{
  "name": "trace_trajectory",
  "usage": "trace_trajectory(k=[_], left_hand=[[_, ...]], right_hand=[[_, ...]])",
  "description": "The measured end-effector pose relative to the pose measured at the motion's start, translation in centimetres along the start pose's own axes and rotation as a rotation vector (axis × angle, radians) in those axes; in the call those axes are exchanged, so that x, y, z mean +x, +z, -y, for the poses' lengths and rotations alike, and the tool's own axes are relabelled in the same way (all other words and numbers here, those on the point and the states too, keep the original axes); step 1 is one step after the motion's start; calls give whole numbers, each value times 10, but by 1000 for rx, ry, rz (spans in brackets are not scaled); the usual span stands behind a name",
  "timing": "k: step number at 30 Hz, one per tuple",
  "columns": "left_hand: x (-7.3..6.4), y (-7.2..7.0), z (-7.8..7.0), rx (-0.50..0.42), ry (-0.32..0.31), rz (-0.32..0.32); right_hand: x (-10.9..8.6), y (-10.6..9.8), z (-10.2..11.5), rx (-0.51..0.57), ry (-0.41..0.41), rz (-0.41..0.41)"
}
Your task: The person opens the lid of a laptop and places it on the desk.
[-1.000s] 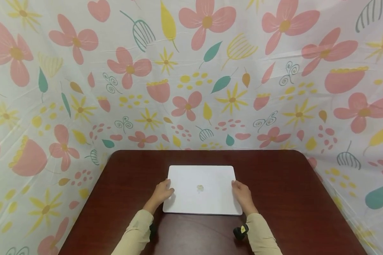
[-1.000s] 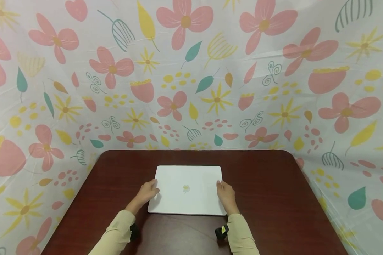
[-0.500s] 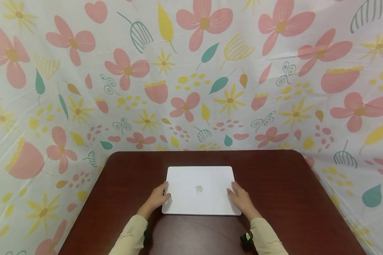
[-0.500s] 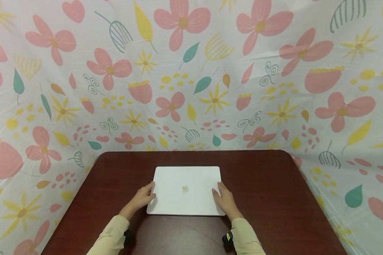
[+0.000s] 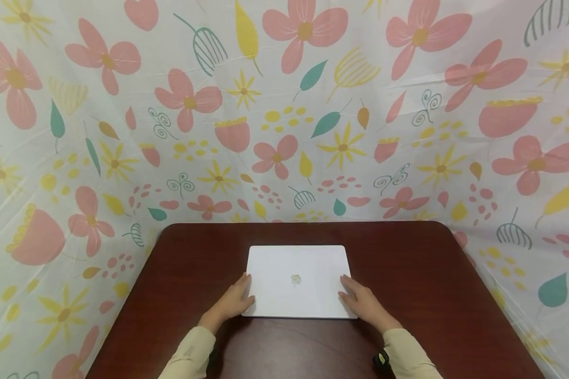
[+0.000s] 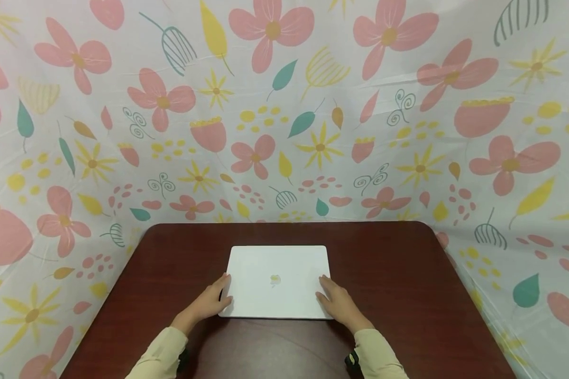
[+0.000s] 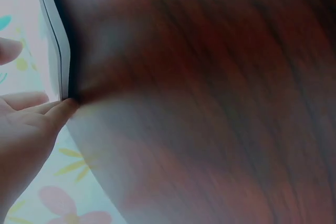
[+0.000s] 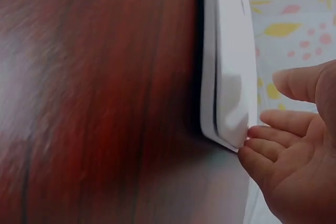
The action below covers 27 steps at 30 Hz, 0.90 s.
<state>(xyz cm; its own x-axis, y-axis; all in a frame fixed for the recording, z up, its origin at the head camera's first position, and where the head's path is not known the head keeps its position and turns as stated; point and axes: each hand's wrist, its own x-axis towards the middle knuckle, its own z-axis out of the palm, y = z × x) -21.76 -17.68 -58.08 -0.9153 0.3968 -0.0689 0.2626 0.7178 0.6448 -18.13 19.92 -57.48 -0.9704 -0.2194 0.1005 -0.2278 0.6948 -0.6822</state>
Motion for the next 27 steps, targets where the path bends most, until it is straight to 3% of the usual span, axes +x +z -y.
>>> trace_trajectory(k=[9, 20, 27], left_hand=[[-13, -3, 3, 77, 66, 57], [-25, -5, 5, 94, 66, 77], [-25, -3, 10, 91, 58, 82]], right_hand=[[-9, 0, -7, -260, -136, 89], [-22, -11, -17, -300, -310, 163], [-29, -18, -27, -358, -517, 104]])
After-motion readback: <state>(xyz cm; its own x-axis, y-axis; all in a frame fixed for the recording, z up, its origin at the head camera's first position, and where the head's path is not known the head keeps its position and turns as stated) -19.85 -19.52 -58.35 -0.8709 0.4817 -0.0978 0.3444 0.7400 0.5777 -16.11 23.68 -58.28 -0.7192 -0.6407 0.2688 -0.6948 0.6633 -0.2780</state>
